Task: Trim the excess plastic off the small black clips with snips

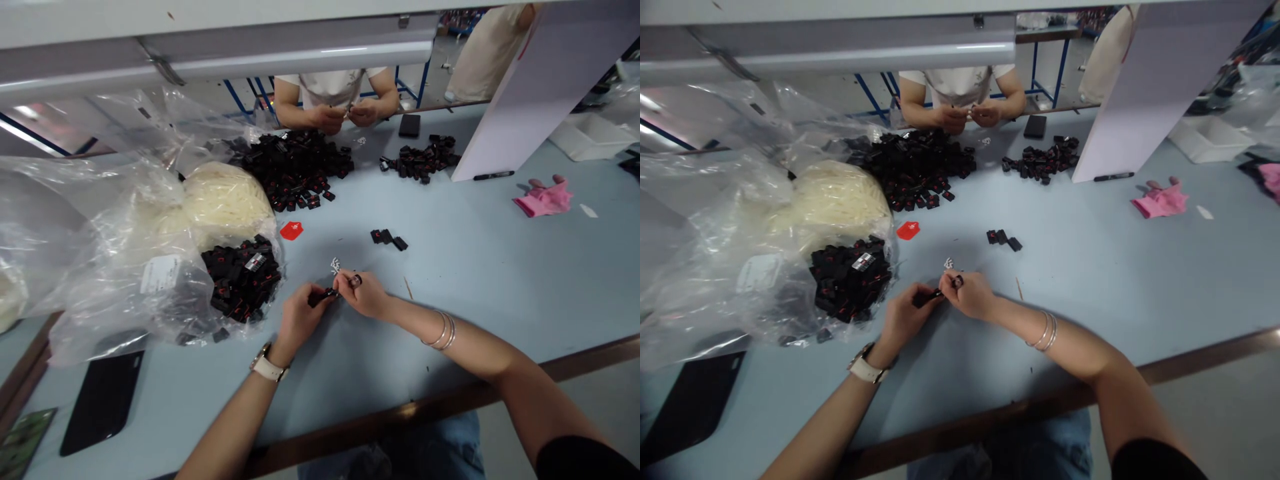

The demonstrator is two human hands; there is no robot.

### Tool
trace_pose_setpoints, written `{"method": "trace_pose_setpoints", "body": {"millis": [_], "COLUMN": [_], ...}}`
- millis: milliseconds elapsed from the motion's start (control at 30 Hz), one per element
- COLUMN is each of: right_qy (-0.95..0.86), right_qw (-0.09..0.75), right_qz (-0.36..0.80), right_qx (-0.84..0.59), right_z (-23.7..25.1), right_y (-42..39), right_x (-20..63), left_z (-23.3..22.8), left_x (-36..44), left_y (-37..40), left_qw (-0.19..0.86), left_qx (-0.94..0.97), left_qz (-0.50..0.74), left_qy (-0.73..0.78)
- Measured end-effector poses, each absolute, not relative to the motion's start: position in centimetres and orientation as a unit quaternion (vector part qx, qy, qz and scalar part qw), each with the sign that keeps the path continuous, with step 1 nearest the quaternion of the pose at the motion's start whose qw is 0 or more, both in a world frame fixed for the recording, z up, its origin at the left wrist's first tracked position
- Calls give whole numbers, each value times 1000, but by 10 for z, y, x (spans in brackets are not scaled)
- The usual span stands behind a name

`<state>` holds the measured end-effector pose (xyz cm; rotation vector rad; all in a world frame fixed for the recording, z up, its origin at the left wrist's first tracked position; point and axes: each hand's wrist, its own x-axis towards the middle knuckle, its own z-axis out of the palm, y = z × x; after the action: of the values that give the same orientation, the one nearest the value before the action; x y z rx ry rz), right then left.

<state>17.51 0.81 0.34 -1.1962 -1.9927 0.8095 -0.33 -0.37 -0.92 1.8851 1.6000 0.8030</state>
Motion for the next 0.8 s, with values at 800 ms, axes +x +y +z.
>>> {"method": "trace_pose_setpoints", "body": {"millis": [800], "right_qy": [-641], "right_qw": [416], "right_qz": [457], "right_qx": [-454], "right_z": [-10], "right_y": [8], "right_x": [174], "left_z": [-8], "left_x": [-3], "left_y": [-4], "left_qw": [280], "left_qx": [693], "left_qz": [303], "left_qy": [592]}}
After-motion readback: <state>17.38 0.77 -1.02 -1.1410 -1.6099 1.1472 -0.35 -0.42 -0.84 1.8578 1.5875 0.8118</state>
